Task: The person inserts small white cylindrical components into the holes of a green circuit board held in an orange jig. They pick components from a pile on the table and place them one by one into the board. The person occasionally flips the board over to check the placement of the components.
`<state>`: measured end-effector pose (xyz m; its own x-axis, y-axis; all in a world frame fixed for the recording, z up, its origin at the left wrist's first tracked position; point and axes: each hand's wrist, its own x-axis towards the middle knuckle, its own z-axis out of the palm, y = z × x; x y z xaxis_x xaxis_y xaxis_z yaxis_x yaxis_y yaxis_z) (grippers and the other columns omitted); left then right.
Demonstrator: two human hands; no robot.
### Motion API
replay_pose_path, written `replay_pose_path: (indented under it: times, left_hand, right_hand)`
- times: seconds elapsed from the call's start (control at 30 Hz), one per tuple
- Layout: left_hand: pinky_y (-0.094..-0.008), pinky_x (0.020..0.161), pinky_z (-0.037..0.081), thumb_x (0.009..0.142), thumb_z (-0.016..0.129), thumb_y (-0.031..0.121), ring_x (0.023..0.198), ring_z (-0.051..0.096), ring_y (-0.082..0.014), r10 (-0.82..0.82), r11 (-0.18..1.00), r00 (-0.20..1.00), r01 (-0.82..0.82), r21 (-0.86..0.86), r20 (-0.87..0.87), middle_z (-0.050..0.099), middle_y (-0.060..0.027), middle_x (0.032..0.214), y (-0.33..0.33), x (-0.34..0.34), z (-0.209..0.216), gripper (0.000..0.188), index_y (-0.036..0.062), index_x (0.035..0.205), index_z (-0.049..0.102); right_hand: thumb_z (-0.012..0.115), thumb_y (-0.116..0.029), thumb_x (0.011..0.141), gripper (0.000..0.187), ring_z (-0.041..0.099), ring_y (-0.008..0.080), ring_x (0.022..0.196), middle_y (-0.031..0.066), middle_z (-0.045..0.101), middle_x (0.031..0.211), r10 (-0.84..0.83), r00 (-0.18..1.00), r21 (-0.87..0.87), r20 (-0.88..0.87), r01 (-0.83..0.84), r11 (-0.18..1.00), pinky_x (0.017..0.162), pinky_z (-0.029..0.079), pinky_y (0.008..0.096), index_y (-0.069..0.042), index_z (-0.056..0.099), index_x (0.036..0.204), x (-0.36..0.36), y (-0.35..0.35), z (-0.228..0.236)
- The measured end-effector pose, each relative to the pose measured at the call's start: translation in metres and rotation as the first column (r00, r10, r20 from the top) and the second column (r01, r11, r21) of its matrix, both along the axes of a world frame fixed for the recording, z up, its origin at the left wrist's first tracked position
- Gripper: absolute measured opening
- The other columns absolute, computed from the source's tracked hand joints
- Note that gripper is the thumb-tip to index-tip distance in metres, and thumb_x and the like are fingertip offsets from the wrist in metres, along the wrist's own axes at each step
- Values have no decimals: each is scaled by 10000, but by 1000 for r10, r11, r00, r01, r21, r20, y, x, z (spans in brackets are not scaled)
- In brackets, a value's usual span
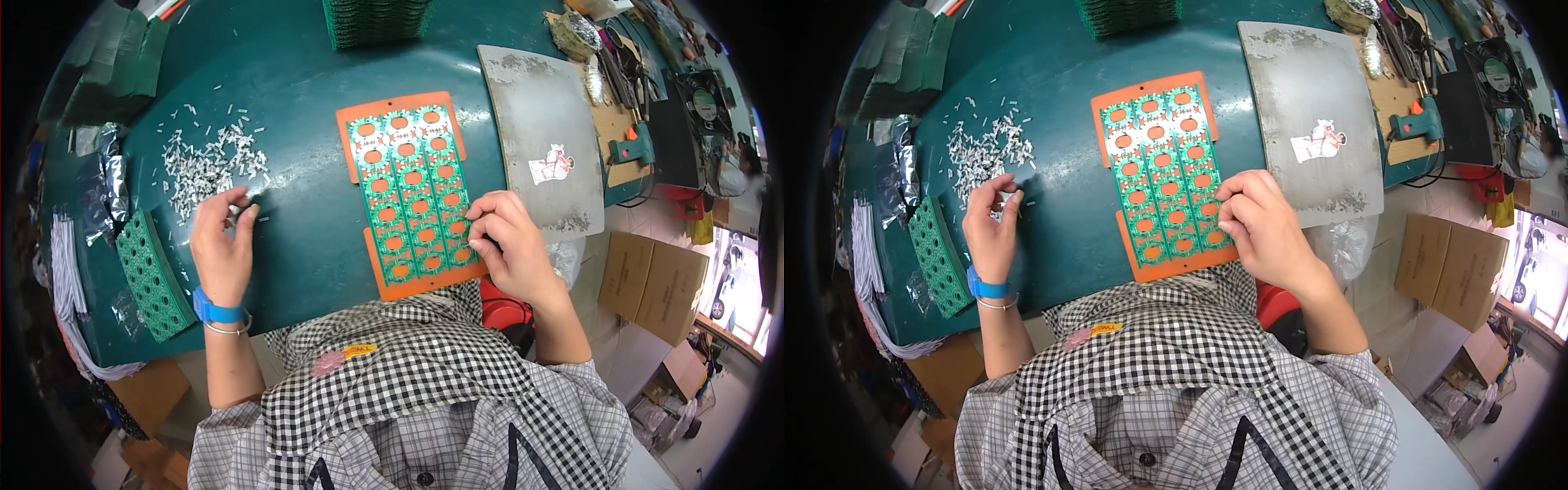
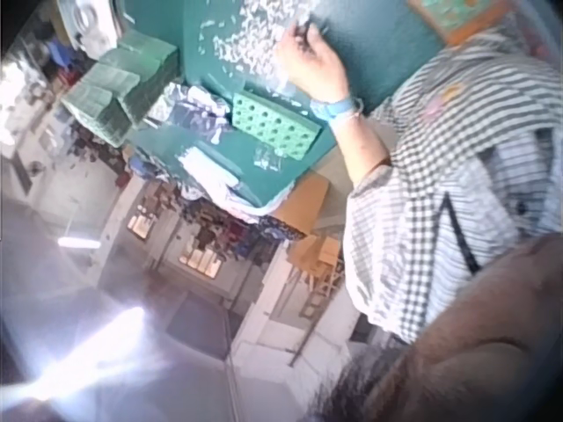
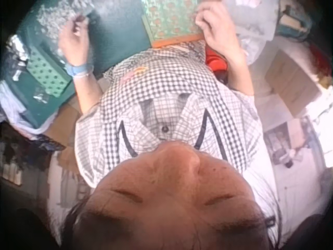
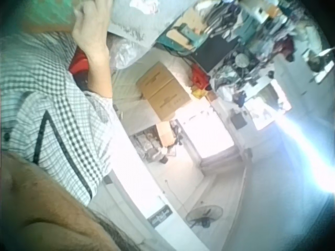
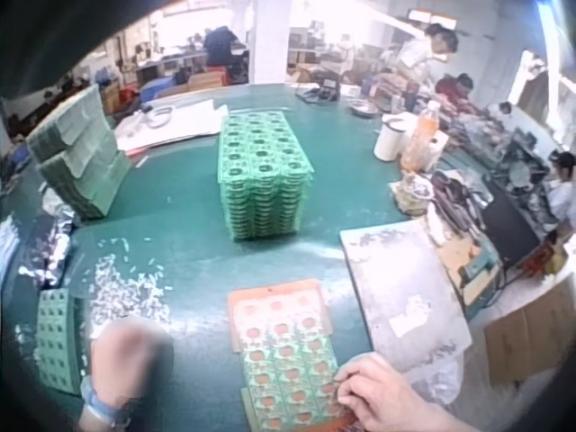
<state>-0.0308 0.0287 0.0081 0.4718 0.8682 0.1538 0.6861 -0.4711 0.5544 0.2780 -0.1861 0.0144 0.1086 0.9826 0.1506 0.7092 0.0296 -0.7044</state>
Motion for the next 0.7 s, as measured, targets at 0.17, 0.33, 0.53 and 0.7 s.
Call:
replay_pose_path:
  times: [0.17, 0.33, 0.53, 0.7]
  left_hand:
    - [-376, 840, 513, 851, 723, 21, 933, 639, -287, -24, 990, 993, 40, 137, -118, 682, -131, 999, 12, -21, -11, 260, 27, 1109, 690]
    - [-390, 884, 498, 872, 693, 26, 988, 637, -303, -20, 992, 996, 31, 121, -90, 684, -136, 1031, 11, -22, -11, 210, 25, 1082, 691]
    - [-385, 911, 491, 914, 636, 9, 997, 646, -302, -34, 989, 996, 45, 139, -82, 693, -137, 1037, 12, -23, -13, 170, 17, 1074, 693]
    - [-383, 916, 492, 911, 631, -1, 1004, 652, -300, -47, 984, 996, 59, 166, -77, 694, -140, 1045, 10, -18, -7, 168, 15, 1068, 691]
  right_hand:
    - [665, 84, 760, 191, 548, 336, 1028, 117, 566, 1050, 0, 1000, 30, 24, -1, 1000, 865, 472, 423, -22, 523, 831, -3, 0, -1]
    - [668, 75, 765, 185, 545, 330, 1035, 118, 562, 1057, 16, 1000, 24, 24, -16, 1000, 882, 467, 422, -19, 524, 834, -1, -1, -3]
    - [684, 53, 765, 182, 549, 326, 1035, 115, 563, 1057, 41, 998, 30, 57, -43, 999, 864, 484, 415, -17, 534, 840, 0, 0, -3]
    - [698, 39, 756, 182, 557, 328, 1052, 116, 560, 1055, 58, 985, 52, 164, -67, 996, 867, 504, 411, -8, 561, 866, -7, 2, -4]
